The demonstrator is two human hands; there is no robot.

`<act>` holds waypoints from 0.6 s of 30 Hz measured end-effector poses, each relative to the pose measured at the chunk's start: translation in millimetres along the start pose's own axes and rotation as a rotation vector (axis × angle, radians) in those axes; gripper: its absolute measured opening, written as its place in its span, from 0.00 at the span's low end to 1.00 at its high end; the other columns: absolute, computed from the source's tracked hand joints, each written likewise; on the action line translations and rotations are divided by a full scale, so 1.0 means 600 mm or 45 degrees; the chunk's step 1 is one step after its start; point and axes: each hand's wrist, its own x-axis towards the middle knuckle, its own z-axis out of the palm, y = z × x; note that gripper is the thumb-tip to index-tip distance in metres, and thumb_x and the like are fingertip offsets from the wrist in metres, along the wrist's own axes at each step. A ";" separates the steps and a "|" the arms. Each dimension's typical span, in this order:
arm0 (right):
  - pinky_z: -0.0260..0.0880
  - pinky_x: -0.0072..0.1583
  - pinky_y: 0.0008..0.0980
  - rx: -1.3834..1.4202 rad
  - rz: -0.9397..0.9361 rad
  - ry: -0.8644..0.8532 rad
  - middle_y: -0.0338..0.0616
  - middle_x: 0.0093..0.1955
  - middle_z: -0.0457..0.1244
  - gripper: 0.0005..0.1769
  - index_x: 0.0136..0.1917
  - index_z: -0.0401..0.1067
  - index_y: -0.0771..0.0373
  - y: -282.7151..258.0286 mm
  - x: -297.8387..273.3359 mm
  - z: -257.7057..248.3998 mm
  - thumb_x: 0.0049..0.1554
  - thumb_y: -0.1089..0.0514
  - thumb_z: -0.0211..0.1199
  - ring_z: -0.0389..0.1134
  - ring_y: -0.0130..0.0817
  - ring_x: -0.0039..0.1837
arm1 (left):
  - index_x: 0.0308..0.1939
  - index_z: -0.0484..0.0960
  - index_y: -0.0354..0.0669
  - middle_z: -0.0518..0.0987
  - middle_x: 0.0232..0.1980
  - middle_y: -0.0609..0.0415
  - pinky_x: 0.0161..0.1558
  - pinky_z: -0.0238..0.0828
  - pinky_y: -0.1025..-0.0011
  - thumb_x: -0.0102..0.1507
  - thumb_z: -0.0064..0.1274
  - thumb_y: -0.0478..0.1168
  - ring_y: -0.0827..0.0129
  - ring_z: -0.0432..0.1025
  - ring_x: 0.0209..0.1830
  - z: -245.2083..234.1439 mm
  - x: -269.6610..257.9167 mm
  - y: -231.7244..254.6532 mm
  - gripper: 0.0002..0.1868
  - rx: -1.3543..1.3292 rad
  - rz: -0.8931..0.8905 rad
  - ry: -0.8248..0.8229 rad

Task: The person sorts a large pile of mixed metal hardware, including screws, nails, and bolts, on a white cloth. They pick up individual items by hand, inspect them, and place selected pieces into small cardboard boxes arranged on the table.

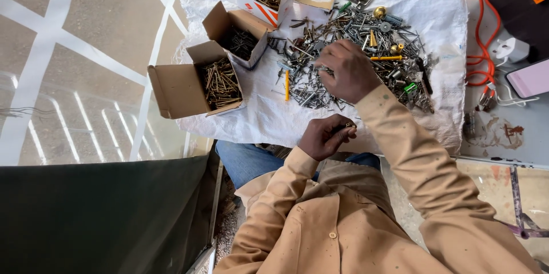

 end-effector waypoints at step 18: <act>0.68 0.62 0.52 -0.224 0.170 0.120 0.51 0.60 0.66 0.14 0.53 0.81 0.57 0.059 0.009 -0.004 0.65 0.46 0.67 0.66 0.52 0.66 | 0.43 0.82 0.37 0.83 0.27 0.46 0.33 0.76 0.70 0.68 0.57 0.36 0.62 0.81 0.27 -0.006 0.004 0.001 0.05 -0.045 -0.006 0.025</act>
